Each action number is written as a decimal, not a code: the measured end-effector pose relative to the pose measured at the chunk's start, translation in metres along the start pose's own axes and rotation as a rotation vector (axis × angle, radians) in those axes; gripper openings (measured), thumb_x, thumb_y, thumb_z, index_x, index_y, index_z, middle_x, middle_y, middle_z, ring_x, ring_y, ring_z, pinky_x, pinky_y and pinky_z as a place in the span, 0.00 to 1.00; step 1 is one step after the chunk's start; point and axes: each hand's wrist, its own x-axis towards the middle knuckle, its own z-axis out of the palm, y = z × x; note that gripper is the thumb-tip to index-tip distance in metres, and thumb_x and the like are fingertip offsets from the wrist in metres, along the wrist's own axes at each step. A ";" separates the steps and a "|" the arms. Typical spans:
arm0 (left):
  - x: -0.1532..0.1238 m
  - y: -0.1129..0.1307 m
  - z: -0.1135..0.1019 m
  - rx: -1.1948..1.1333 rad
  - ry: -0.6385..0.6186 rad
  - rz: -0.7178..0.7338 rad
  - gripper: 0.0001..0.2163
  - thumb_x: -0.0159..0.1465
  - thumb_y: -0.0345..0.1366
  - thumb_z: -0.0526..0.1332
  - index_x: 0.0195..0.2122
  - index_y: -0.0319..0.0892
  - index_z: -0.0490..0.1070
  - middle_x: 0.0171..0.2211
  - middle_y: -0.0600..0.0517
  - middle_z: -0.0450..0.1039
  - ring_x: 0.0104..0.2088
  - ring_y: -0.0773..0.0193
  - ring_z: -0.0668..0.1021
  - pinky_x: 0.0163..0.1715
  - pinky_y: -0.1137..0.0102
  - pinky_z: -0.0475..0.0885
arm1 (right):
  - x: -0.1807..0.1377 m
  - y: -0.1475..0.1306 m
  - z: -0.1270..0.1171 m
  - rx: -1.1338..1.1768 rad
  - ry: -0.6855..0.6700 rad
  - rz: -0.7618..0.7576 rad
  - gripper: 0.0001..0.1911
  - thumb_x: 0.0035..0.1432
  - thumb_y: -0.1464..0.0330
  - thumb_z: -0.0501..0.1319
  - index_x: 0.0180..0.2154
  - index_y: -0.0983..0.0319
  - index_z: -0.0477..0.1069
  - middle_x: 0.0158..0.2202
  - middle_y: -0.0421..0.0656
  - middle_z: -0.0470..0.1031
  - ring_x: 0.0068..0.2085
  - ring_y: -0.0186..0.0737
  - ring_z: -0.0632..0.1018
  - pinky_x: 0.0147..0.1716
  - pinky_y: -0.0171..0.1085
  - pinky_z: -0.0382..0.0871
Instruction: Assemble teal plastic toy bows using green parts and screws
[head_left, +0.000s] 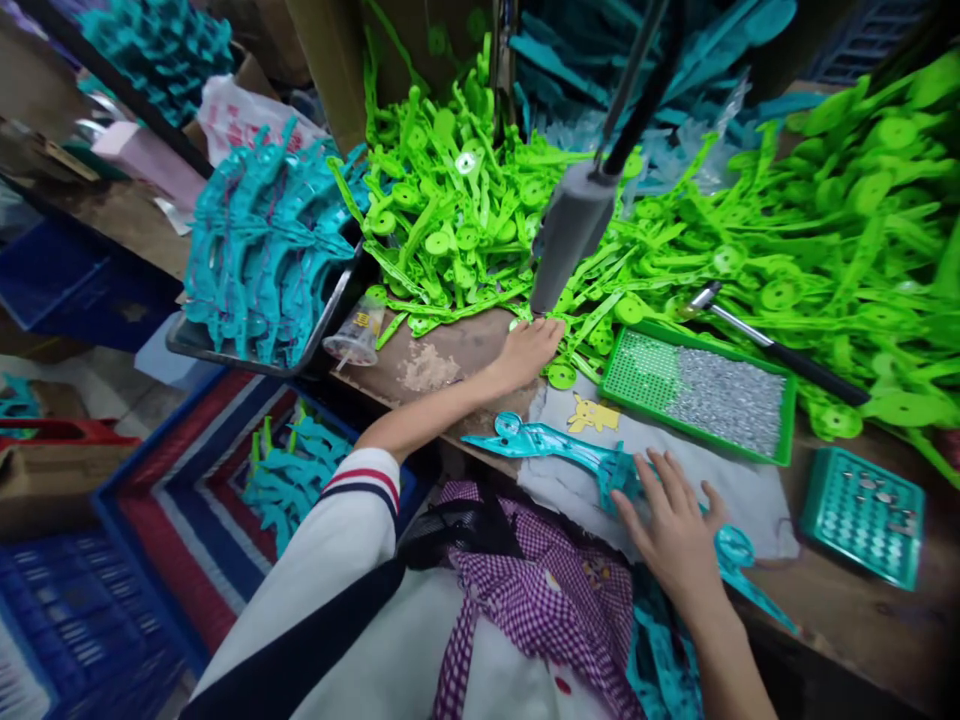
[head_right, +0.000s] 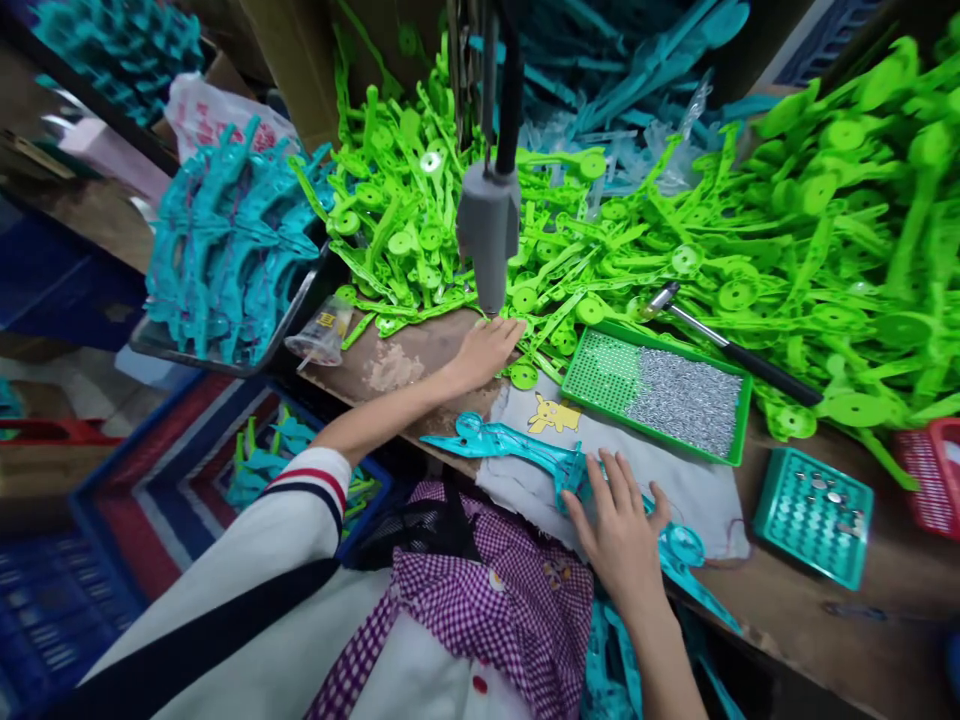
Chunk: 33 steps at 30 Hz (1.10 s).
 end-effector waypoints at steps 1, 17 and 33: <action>0.011 -0.002 0.002 0.054 -0.055 -0.011 0.18 0.70 0.24 0.49 0.57 0.33 0.70 0.55 0.35 0.73 0.57 0.48 0.75 0.52 0.56 0.71 | -0.001 -0.005 -0.004 0.038 0.050 0.001 0.26 0.70 0.59 0.56 0.65 0.60 0.62 0.62 0.56 0.72 0.62 0.56 0.74 0.62 0.56 0.56; -0.065 0.008 -0.024 -0.288 0.154 -0.058 0.10 0.75 0.36 0.48 0.44 0.40 0.66 0.45 0.43 0.72 0.48 0.56 0.76 0.51 0.61 0.72 | 0.088 -0.072 0.014 0.481 0.101 0.038 0.10 0.70 0.65 0.57 0.40 0.60 0.76 0.40 0.45 0.81 0.44 0.44 0.79 0.46 0.43 0.64; -0.108 -0.020 -0.036 -0.957 0.222 -0.435 0.09 0.70 0.42 0.59 0.36 0.42 0.67 0.31 0.53 0.70 0.31 0.67 0.74 0.35 0.70 0.71 | 0.160 -0.137 0.056 0.246 -0.552 -0.003 0.15 0.68 0.69 0.50 0.47 0.65 0.73 0.50 0.57 0.74 0.50 0.55 0.71 0.45 0.48 0.60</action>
